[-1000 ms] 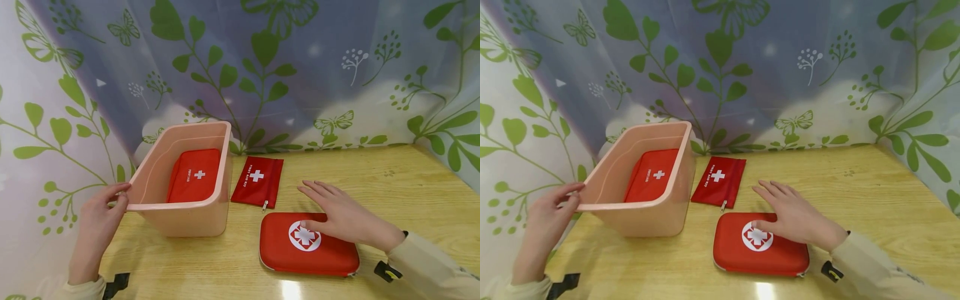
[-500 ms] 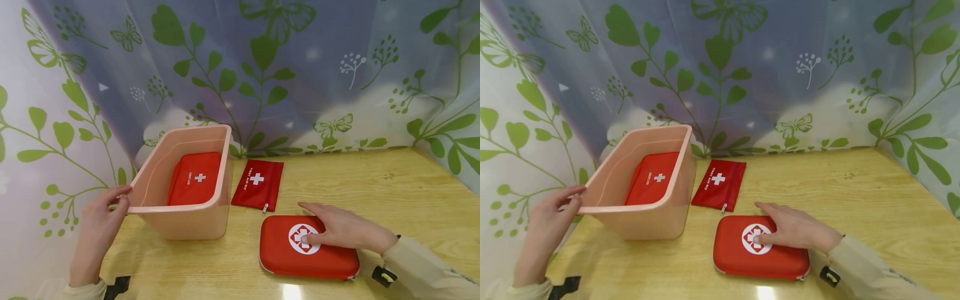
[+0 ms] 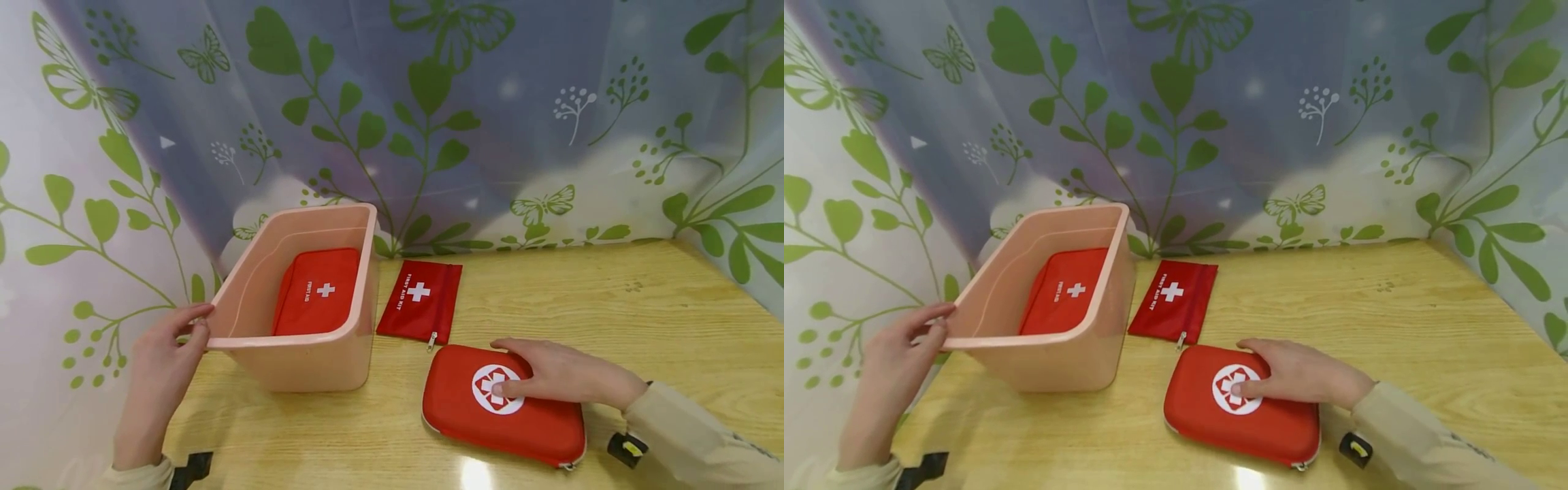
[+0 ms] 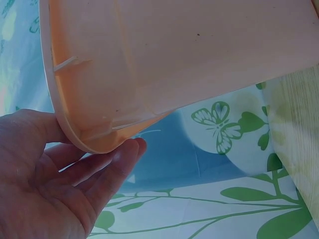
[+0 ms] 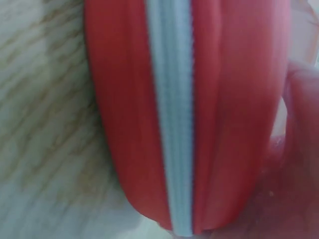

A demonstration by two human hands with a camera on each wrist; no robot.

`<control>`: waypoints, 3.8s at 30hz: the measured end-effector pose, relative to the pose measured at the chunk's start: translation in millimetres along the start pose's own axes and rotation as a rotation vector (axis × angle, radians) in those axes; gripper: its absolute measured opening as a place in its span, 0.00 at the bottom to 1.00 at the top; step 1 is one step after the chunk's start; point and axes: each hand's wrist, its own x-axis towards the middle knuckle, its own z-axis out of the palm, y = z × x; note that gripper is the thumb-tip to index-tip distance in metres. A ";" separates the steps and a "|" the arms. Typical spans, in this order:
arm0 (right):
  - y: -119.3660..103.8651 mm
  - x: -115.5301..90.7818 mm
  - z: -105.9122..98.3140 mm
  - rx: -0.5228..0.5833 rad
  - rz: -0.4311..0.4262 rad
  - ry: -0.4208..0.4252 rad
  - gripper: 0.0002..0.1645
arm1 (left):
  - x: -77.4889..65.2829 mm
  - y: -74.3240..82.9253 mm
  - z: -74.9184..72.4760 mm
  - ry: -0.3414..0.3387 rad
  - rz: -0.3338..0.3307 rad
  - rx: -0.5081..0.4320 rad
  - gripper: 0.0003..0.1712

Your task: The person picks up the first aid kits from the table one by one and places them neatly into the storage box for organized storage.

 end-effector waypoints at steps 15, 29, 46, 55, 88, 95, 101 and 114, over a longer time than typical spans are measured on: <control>3.1 -6.3 0.3 0.153 0.090 -0.009 0.43 | -2.6 3.6 0.9 -0.017 -0.026 -0.022 0.18; 8.0 -15.3 -1.2 0.518 0.080 -0.121 0.43 | -1.9 2.9 2.4 0.000 -0.028 -0.026 0.18; 25.7 -27.3 0.1 0.812 0.116 -0.144 0.44 | -2.8 2.5 3.5 0.016 -0.017 -0.041 0.18; 24.9 -31.7 4.2 0.906 0.180 -0.094 0.47 | -3.3 3.3 4.5 0.028 -0.023 -0.040 0.17; 33.5 -28.9 2.7 0.997 0.202 0.105 0.47 | -0.5 0.5 -1.1 -0.039 -0.025 -0.052 0.18; 33.0 -28.5 -11.9 0.997 0.243 0.158 0.49 | 2.0 -0.6 -0.6 -0.045 -0.025 -0.078 0.17; 34.3 -28.5 -19.1 1.009 0.231 0.163 0.48 | 3.2 0.2 -2.0 -0.068 -0.073 -0.109 0.18; 38.0 -27.0 -25.5 0.998 0.210 0.223 0.49 | 4.5 0.2 -2.6 -0.078 -0.116 -0.143 0.19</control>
